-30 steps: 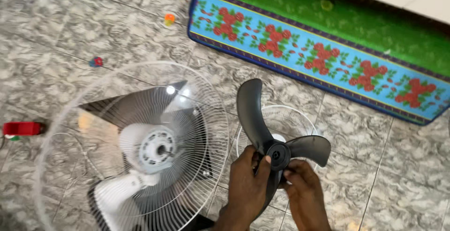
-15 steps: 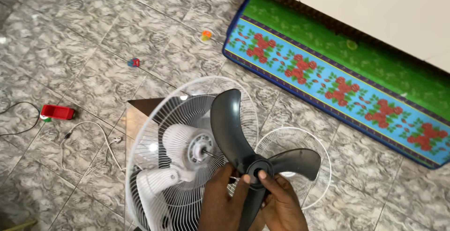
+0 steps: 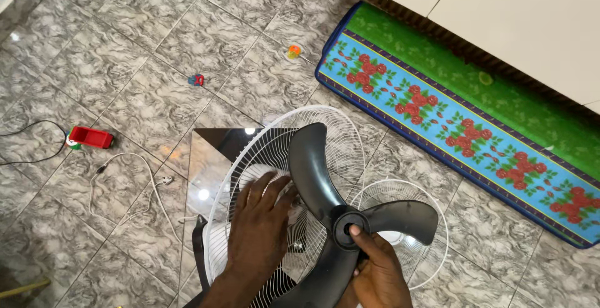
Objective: The person reassembles a pedestal fan by hand. They place the fan blades onto the motor hub, secure them with a nut, and then attach the front wire cage, aligning and snapping it into place.
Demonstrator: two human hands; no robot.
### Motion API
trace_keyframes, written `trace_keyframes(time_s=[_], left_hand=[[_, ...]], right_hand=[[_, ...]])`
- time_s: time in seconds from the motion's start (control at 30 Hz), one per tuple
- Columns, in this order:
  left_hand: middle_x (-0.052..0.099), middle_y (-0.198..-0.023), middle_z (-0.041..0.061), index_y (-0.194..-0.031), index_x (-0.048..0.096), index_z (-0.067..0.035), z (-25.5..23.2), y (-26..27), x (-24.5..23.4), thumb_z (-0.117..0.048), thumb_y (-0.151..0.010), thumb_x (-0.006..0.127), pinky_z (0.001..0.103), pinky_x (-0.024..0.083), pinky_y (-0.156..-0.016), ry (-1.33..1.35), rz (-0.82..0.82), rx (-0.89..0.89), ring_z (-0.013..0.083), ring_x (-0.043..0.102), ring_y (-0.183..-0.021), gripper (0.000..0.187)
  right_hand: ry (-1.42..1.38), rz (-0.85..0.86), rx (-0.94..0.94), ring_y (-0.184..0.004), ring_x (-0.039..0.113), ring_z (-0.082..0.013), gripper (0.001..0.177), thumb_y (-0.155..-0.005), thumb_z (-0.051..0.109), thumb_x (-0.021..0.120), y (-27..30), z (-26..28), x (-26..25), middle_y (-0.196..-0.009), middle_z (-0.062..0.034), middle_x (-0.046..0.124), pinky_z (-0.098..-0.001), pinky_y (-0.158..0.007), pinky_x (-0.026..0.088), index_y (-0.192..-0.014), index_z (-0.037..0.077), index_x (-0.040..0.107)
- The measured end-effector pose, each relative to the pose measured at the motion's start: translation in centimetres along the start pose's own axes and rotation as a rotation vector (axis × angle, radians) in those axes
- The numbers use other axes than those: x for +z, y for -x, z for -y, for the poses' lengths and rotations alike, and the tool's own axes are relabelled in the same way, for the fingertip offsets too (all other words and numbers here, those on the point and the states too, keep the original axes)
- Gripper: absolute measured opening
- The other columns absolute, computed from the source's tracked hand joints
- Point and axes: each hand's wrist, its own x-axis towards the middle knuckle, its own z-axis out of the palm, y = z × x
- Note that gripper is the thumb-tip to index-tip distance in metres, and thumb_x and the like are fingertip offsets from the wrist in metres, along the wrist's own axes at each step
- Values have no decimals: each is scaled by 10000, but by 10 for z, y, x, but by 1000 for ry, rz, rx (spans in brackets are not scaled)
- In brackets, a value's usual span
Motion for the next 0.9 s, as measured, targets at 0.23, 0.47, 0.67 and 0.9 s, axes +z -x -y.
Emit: trace_keyframes(time_s=[0.23,0.47,0.67,0.9], left_hand=[[349,-1622,128,-1167,737,-126,14,5,5,-238,-818,717,579,102,-1208,-164,111,35,334,158,-1545,368],[382,-1601,143,-1098,782,-130,18,12,19,-188,-860,690,587,140,-1209,-149,-3,73,342,192,-1531,262],[489,-1552,130,-1024,763,-82,6,24,13,-55,-877,668,542,283,-1276,33,-121,76,331,340,-1563,178],[567,-1461,133,-1197,695,-215,-16,48,-38,-62,-860,619,589,258,-1218,-113,-434,-36,348,377,-1480,377]], right_hand=[[-44,71,-53,-647,573,-79,153,-877,202,769,-1,-5,8,-806,15,708,-269,-520,365,-967,91,716],[-38,15,-51,-712,619,-102,156,-856,193,762,1,-7,16,-843,10,726,-282,-568,396,-966,90,722],[-130,17,-63,-1006,683,-184,237,-858,168,770,-5,-19,34,-1004,-72,754,-374,-960,477,-1031,23,697],[-175,95,-22,-1176,676,-302,492,-837,222,722,3,-18,51,-1161,-235,758,-455,-1045,451,-1250,-31,638]])
